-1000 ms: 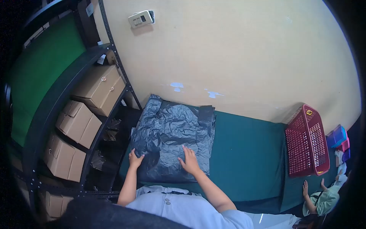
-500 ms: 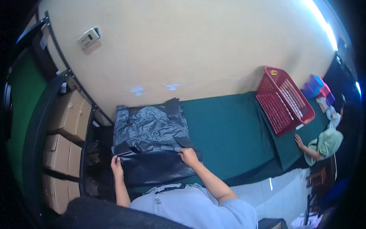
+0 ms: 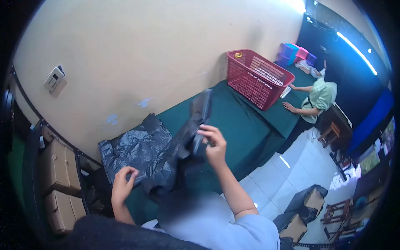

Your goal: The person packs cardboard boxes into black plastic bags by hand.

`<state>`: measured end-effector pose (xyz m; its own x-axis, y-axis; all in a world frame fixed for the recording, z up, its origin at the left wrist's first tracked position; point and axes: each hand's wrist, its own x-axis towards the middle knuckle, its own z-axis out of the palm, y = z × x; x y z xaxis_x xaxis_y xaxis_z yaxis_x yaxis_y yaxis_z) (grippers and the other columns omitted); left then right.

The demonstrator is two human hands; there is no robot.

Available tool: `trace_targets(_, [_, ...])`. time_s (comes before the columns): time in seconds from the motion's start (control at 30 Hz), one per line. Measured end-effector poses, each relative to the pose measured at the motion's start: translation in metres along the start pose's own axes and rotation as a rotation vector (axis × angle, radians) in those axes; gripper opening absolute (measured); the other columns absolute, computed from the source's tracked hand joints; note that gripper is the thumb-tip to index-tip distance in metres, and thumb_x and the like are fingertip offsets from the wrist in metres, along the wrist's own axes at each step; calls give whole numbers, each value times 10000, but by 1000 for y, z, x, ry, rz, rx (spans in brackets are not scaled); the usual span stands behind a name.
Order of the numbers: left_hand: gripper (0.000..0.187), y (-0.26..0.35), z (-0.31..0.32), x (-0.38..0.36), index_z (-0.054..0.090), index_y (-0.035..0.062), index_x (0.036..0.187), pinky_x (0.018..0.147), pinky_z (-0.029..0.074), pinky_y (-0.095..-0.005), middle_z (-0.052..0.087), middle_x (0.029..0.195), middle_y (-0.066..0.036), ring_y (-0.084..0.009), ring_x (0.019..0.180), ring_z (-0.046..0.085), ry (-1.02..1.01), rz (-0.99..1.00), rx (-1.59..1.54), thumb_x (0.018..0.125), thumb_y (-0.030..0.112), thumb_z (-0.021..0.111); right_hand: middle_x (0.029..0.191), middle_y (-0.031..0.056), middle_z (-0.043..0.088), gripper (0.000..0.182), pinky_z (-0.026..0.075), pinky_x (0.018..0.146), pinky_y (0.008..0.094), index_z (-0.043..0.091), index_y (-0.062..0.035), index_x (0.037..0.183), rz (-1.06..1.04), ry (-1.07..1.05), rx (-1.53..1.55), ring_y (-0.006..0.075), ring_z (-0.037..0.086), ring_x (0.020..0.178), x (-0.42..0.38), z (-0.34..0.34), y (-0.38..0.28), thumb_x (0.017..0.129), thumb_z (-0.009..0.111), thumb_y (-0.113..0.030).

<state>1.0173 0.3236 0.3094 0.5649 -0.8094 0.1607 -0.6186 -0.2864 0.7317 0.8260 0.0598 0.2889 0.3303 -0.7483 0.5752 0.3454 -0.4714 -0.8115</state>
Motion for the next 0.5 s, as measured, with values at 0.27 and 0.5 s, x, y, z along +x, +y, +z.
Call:
trace_targets(0.27, [767, 27, 99, -6, 285, 8, 1352, 978, 381, -361, 439, 1269, -167, -245, 1199, 452, -350, 154, -699, 730, 120, 721, 1120, 128, 590, 244, 444, 809, 270, 669, -23, 947, 165, -372, -75, 189, 567, 1010, -82, 28, -62, 741, 565, 58])
trace_targets(0.5, [354, 5, 117, -11, 618, -27, 1015, 825, 468, -265, 639, 911, -69, -139, 904, 596, -212, -93, -1026, 762, -107, 383, 1049, 148, 608, 154, 467, 847, 311, 604, 11, 853, 178, 9, -103, 222, 584, 1010, -132, -29, -61, 706, 596, 55])
